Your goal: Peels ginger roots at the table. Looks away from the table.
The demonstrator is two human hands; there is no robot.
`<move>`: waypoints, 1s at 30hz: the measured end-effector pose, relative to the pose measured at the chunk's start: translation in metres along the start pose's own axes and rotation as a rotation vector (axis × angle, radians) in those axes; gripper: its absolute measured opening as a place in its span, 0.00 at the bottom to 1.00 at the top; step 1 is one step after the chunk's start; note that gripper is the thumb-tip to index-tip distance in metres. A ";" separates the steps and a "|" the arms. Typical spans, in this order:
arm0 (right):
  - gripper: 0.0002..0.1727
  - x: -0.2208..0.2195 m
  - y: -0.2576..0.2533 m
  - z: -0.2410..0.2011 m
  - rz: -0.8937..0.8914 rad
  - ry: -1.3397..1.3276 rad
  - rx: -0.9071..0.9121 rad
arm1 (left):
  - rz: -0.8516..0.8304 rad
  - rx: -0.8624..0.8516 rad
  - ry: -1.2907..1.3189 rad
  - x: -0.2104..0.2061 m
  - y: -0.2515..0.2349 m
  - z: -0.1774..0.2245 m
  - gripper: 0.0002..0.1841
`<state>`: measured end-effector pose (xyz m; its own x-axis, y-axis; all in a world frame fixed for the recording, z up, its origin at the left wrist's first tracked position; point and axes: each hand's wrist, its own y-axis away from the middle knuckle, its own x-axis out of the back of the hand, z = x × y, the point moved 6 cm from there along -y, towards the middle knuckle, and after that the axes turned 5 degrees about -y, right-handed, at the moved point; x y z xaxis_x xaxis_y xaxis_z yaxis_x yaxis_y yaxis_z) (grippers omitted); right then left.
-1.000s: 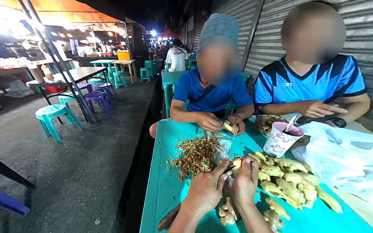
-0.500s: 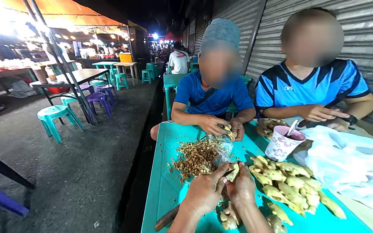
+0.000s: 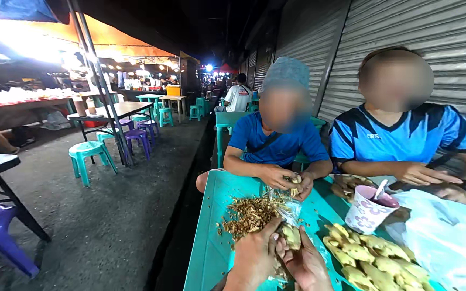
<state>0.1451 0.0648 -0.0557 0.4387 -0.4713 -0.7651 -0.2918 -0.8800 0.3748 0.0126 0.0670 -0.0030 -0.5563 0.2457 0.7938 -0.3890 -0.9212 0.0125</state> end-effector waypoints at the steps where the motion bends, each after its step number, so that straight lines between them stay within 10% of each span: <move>1: 0.18 0.001 -0.002 -0.003 -0.014 -0.021 -0.006 | 0.012 0.022 -0.019 0.002 0.001 -0.001 0.26; 13: 0.10 -0.008 0.003 -0.008 -0.192 -0.160 -0.031 | 0.002 0.020 0.022 0.002 0.004 -0.001 0.26; 24: 0.11 -0.010 0.005 -0.014 -0.270 0.288 0.031 | -0.110 -0.084 0.229 0.001 0.003 0.005 0.27; 30: 0.24 -0.008 0.006 -0.015 -0.149 0.276 0.037 | -0.183 -0.092 0.204 -0.016 0.007 0.018 0.28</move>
<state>0.1524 0.0629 -0.0394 0.6920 -0.3397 -0.6370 -0.2349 -0.9403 0.2462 0.0318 0.0510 -0.0045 -0.6033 0.4692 0.6449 -0.5559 -0.8272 0.0818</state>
